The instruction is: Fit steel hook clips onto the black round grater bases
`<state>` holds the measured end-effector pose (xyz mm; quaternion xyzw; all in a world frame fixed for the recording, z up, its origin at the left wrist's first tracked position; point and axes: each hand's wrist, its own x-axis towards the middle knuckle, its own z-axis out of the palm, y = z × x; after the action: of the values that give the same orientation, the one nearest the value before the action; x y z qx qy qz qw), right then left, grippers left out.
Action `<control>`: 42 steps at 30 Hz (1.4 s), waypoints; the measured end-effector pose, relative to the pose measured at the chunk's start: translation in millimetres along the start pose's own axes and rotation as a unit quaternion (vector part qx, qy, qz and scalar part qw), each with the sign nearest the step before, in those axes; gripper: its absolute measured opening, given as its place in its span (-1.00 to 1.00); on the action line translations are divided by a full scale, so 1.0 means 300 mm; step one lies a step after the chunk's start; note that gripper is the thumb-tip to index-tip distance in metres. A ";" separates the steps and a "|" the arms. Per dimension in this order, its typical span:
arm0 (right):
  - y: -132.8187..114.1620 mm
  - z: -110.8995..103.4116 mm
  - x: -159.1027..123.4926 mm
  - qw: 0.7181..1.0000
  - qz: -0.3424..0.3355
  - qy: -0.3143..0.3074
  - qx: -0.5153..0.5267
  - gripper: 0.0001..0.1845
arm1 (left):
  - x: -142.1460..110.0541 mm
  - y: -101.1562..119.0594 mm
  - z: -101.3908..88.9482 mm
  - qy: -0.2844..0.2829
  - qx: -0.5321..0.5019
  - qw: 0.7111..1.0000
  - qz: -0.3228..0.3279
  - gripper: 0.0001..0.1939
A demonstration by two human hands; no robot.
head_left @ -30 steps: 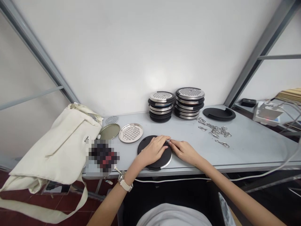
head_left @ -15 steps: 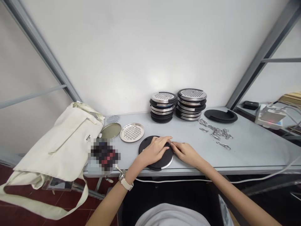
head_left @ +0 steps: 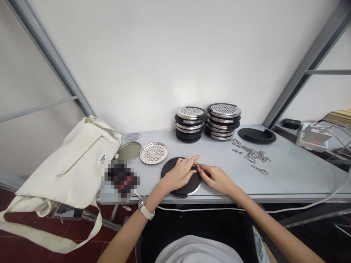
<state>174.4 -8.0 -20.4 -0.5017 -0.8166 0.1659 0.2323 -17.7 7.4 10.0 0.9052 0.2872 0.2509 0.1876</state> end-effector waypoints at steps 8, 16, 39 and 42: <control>-0.009 -0.010 -0.007 1.000 -0.013 -0.006 -0.026 -0.75 | 0.001 -0.002 0.006 0.006 0.006 1.000 -0.005 -0.52; -0.004 -0.003 -0.002 0.999 -0.001 -0.002 -0.052 -0.67 | 0.001 -0.002 0.006 0.003 -0.005 1.000 -0.008 -0.54; 0.004 0.001 0.001 0.999 0.006 -0.006 -0.049 -0.62 | 0.002 -0.001 0.004 0.012 0.023 1.000 -0.016 -0.59; 0.002 0.000 0.001 0.999 0.011 -0.004 -0.049 -0.62 | 0.001 -0.002 0.006 0.020 0.013 1.000 -0.020 -0.60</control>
<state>174.7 -7.6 -20.8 -0.5205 -0.8192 0.1299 0.2028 -16.7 7.6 8.5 0.8964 0.3120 0.2618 0.1748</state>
